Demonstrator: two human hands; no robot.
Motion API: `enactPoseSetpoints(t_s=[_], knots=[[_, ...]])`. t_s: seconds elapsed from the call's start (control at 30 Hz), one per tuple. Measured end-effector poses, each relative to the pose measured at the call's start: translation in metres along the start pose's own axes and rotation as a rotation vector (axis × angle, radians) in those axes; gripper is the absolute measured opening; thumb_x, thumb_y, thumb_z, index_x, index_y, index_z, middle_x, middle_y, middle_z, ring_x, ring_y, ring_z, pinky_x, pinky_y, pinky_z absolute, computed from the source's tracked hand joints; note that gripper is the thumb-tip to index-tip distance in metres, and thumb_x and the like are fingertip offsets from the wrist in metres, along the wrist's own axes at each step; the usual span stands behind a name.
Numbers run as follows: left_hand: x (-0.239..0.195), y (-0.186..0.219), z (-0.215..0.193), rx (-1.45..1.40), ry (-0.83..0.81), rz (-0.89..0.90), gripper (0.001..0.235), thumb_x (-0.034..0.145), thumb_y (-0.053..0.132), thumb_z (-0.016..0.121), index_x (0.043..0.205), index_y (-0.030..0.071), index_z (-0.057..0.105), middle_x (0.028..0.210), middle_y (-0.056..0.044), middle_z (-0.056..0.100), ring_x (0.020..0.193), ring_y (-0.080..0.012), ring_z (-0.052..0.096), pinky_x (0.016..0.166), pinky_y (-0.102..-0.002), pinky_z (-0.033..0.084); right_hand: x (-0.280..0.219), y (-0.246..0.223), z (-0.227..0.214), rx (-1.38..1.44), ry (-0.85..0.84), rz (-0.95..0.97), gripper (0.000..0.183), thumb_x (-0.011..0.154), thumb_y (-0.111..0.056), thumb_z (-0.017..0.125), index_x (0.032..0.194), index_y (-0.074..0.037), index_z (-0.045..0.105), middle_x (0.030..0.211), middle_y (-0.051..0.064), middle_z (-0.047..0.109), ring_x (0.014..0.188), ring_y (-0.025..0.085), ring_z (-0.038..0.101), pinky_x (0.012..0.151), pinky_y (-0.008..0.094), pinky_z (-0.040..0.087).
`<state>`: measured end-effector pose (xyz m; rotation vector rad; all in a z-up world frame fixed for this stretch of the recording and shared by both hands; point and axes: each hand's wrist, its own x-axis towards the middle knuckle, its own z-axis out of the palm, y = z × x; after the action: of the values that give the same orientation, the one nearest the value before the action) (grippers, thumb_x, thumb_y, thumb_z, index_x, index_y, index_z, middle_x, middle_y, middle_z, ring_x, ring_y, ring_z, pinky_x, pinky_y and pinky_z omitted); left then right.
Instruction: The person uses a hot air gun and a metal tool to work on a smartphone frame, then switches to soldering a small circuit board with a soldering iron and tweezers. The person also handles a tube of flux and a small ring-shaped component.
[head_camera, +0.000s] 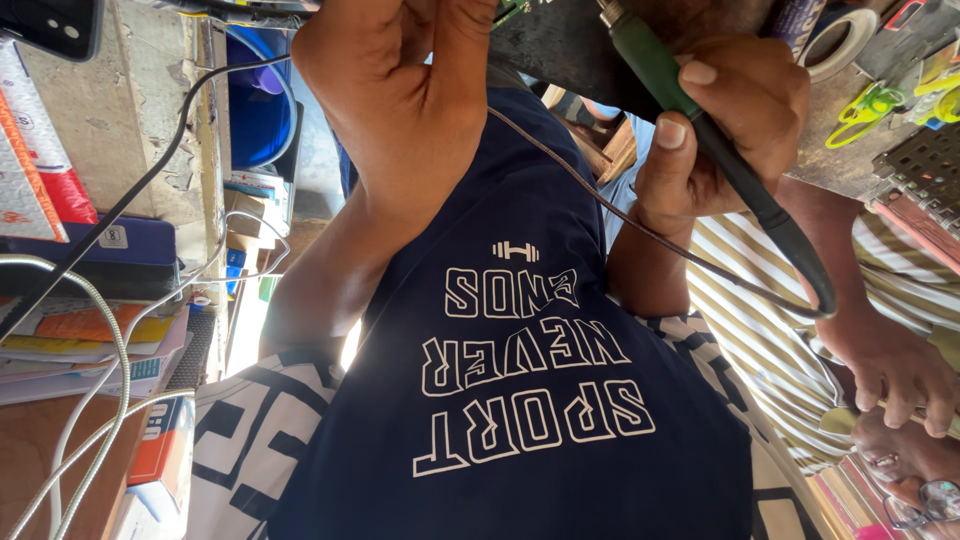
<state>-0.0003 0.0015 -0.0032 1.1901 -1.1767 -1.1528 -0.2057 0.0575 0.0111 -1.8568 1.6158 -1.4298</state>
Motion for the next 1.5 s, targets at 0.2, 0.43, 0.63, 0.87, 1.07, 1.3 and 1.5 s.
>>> enactPoseSetpoints(t_s=[0.2, 0.43, 0.63, 0.87, 1.07, 1.3, 1.5], knots=[[0.001, 0.0, 0.0, 0.048, 0.006, 0.019, 0.023, 0.107, 0.005, 0.074, 0.09, 0.0, 0.061, 0.065, -0.003, 0.053, 0.051, -0.0062, 0.036, 0.051, -0.025, 0.021, 0.0, -0.003, 0.003, -0.018, 0.029, 0.011, 0.026, 0.097, -0.026, 0.072, 0.102, -0.001, 0.065, 0.092, 0.015, 0.062, 0.081, 0.026, 0.064, 0.074, 0.038, 0.052], [0.002, 0.0, 0.0, 0.064, 0.007, 0.033, 0.02, 0.107, 0.007, 0.074, 0.092, 0.0, 0.063, 0.066, -0.003, 0.053, 0.05, -0.0063, 0.035, 0.05, -0.025, 0.02, 0.0, -0.003, 0.004, -0.014, 0.026, 0.002, 0.027, 0.098, -0.027, 0.072, 0.103, -0.001, 0.065, 0.093, 0.014, 0.061, 0.081, 0.027, 0.065, 0.074, 0.038, 0.052], [0.0, -0.001, 0.001, 0.011, 0.019, 0.011, 0.018, 0.109, 0.007, 0.074, 0.096, 0.001, 0.064, 0.064, -0.004, 0.055, 0.051, -0.0074, 0.037, 0.051, -0.025, 0.022, -0.001, -0.001, 0.003, -0.018, 0.023, -0.006, 0.026, 0.098, -0.026, 0.071, 0.102, -0.001, 0.064, 0.093, 0.015, 0.061, 0.082, 0.028, 0.064, 0.075, 0.039, 0.052], [0.001, -0.002, 0.001, -0.028, 0.024, 0.012, 0.017, 0.108, 0.006, 0.072, 0.095, 0.0, 0.064, 0.064, -0.003, 0.053, 0.05, -0.0062, 0.036, 0.051, -0.025, 0.021, -0.001, 0.001, 0.001, -0.02, 0.017, -0.021, 0.026, 0.098, -0.026, 0.071, 0.102, -0.001, 0.064, 0.093, 0.015, 0.061, 0.081, 0.027, 0.065, 0.074, 0.039, 0.053], [-0.003, -0.003, -0.001, -0.1, 0.044, -0.002, 0.017, 0.109, 0.004, 0.073, 0.096, 0.0, 0.063, 0.064, -0.002, 0.052, 0.053, -0.0058, 0.035, 0.054, -0.024, 0.021, -0.001, 0.0, 0.001, -0.02, 0.023, 0.003, 0.03, 0.1, -0.03, 0.07, 0.103, -0.001, 0.063, 0.093, 0.015, 0.062, 0.082, 0.028, 0.064, 0.075, 0.04, 0.054], [0.01, 0.014, -0.014, -0.41, -0.041, 0.012, 0.007, 0.113, -0.004, 0.062, 0.119, -0.003, 0.058, 0.094, -0.012, 0.07, 0.083, -0.0118, 0.069, 0.081, -0.025, 0.061, -0.006, 0.005, 0.009, 0.094, 0.277, -0.015, 0.036, 0.098, -0.037, 0.071, 0.101, -0.002, 0.06, 0.088, 0.013, 0.058, 0.076, 0.024, 0.064, 0.068, 0.035, 0.051], [-0.005, 0.04, -0.038, -0.307, -0.002, -0.058, 0.01, 0.117, -0.006, 0.06, 0.125, -0.001, 0.056, 0.107, -0.015, 0.073, 0.097, -0.0125, 0.074, 0.093, -0.027, 0.065, -0.007, 0.019, 0.004, 0.15, 0.276, -0.155, 0.028, 0.1, -0.027, 0.064, 0.108, 0.0, 0.057, 0.092, 0.012, 0.052, 0.073, 0.025, 0.059, 0.06, 0.038, 0.056]])
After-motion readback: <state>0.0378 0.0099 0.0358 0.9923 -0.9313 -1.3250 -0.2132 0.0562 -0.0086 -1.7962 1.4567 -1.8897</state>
